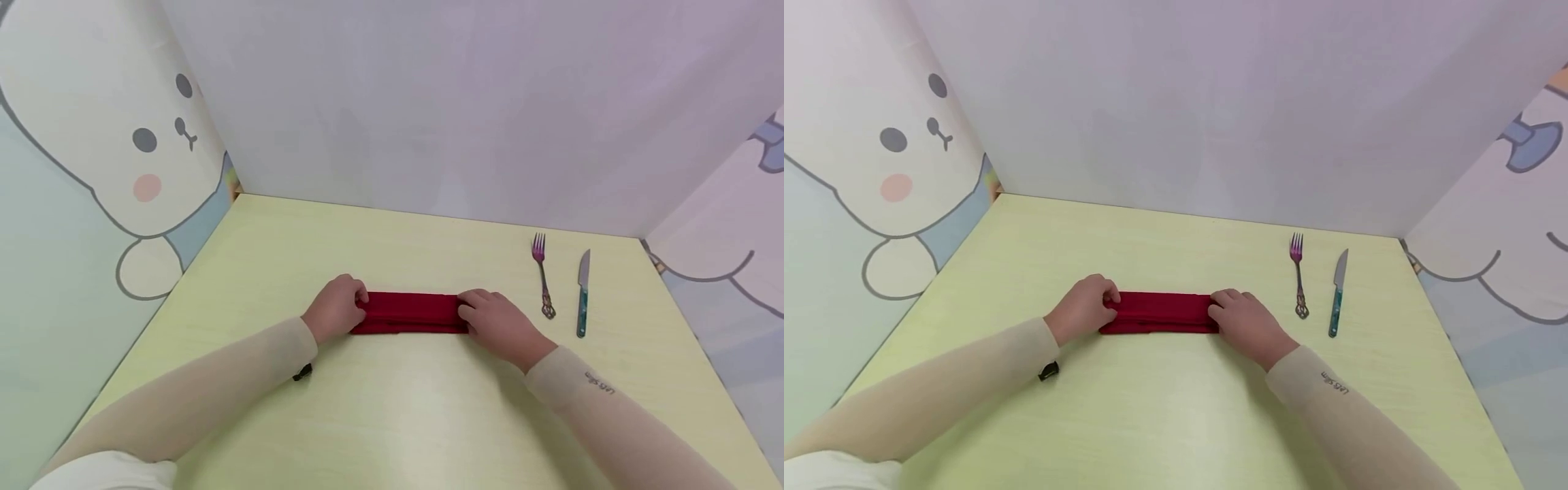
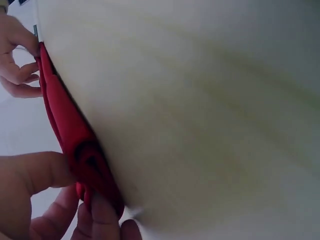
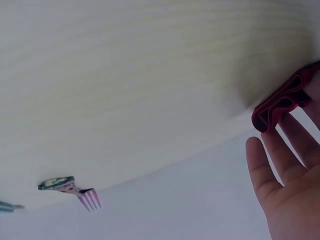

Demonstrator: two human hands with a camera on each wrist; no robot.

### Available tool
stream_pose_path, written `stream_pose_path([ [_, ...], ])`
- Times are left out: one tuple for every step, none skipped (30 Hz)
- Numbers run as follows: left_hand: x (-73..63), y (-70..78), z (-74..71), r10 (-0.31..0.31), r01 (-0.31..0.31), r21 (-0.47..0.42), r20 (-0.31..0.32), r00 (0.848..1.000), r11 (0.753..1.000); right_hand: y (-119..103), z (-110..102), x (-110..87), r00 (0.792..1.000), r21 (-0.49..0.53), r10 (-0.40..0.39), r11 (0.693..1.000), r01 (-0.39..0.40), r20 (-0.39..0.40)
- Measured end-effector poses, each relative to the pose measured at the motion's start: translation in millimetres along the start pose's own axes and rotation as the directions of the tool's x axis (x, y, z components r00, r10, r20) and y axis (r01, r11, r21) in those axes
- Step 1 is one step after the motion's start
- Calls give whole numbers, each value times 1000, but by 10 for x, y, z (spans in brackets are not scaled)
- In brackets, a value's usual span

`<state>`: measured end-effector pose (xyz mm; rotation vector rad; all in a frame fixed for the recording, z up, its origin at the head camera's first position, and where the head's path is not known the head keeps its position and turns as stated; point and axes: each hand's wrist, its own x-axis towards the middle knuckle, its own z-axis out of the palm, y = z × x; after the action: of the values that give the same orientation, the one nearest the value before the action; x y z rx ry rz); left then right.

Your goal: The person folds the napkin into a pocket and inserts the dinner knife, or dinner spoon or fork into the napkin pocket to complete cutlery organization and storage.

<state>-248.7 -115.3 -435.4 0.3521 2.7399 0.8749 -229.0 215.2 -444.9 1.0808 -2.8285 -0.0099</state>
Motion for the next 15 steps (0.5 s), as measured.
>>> stream_pose_path([
  [-12, 13, 8, 4, -4, 23, 5, 1000, 1000, -5, 7, -4, 1000, -10, -8, 1000, 8, 6],
  [-27, 22, 17, 7, -7, 50, 11, 1000, 999, -10, 12, -8, 1000, -14, -9, 1000, 10, 17],
  [-47, 33, 25, 11, -13, 78, 17, 1000, 997, -15, 15, -11, 1000, -11, -6, 1000, 6, 30],
  [-67, 46, 33, 19, -21, 105, 22, 1000, 994, -21, 16, -13, 999, -3, 4, 1000, -4, 46],
  [-88, 55, 41, 25, -29, 127, 30, 999, 992, -26, 14, -17, 998, 8, 16, 1000, -16, 63],
  [-108, 65, 48, 33, -39, 152, 39, 999, 988, -31, 12, -19, 996, 19, 30, 999, -31, 81],
  [-128, 76, 53, 46, -53, 180, 45, 998, 982, -34, 10, -21, 994, 30, 43, 998, -46, 96],
  [-143, 83, 60, 60, -69, 207, 49, 997, 976, -36, 8, -23, 993, 37, 54, 998, -58, 108],
  [-157, 93, 64, 76, -86, 229, 51, 996, 970, -37, 6, -26, 991, 38, 59, 997, -64, 118],
  [-167, 101, 68, 90, -100, 251, 52, 995, 963, -36, 7, -30, 990, 32, 62, 997, -66, 125],
  [-176, 105, 73, 102, -112, 269, 52, 993, 957, -34, 8, -35, 990, 19, 60, 998, -63, 128],
  [-183, 108, 77, 113, -124, 289, 52, 992, 949, -31, 13, -40, 990, 1, 55, 998, -56, 128],
  [-188, 109, 81, 122, -132, 305, 51, 991, 943, -26, 20, -47, 991, -19, 47, 999, -45, 128],
  [-192, 109, 85, 127, -136, 321, 51, 991, 937, -20, 29, -55, 992, -40, 36, 999, -31, 124],
  [-195, 108, 88, 131, -140, 333, 50, 990, 932, -14, 38, -64, 993, -60, 26, 998, -19, 119],
])
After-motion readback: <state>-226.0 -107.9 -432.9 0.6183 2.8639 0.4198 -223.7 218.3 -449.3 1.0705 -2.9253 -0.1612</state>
